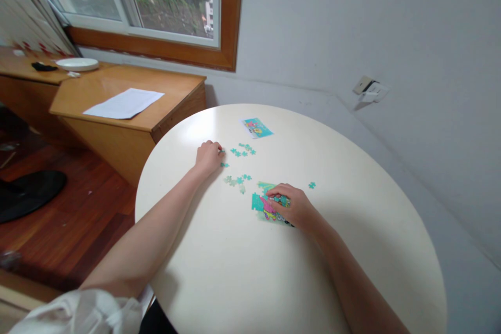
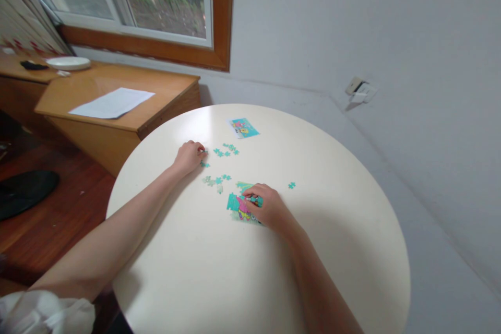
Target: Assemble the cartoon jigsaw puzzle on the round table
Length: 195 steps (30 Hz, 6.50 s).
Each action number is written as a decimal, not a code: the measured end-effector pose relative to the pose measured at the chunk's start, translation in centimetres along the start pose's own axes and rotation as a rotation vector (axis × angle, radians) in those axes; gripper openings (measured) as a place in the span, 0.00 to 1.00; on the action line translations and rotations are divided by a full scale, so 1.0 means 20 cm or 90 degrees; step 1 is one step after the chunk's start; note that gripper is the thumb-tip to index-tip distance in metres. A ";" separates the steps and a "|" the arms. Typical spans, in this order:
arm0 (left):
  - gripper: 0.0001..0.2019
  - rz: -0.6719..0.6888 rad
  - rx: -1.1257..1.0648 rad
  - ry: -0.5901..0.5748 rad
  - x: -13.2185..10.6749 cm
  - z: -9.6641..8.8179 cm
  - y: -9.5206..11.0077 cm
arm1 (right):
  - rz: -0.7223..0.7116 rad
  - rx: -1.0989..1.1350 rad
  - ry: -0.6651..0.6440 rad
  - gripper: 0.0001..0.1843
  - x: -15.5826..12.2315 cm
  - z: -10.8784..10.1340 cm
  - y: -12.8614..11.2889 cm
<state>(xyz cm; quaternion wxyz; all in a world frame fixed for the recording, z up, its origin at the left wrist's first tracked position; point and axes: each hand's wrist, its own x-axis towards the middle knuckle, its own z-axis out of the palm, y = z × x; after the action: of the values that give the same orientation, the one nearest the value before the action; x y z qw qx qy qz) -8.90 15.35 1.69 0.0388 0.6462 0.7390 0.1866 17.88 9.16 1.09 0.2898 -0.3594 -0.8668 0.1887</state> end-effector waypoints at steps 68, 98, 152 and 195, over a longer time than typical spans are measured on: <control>0.17 -0.056 -0.865 -0.038 0.00 -0.02 0.07 | 0.006 0.016 -0.005 0.05 0.00 0.00 0.00; 0.09 -0.006 -0.783 -0.153 -0.08 -0.10 0.17 | -0.003 0.008 -0.005 0.05 0.00 0.00 0.00; 0.15 0.308 -0.370 -0.304 -0.27 -0.07 0.34 | 0.003 -0.004 -0.008 0.04 0.00 0.00 0.00; 0.13 0.430 -0.132 -0.296 -0.29 -0.09 0.36 | -0.006 -0.011 0.002 0.04 0.00 0.01 0.00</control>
<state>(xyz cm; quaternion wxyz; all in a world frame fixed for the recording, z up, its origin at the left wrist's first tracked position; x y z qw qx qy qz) -1.63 9.98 4.64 0.2058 0.8697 0.4345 0.1118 17.80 9.14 0.95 0.2888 -0.3580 -0.8696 0.1794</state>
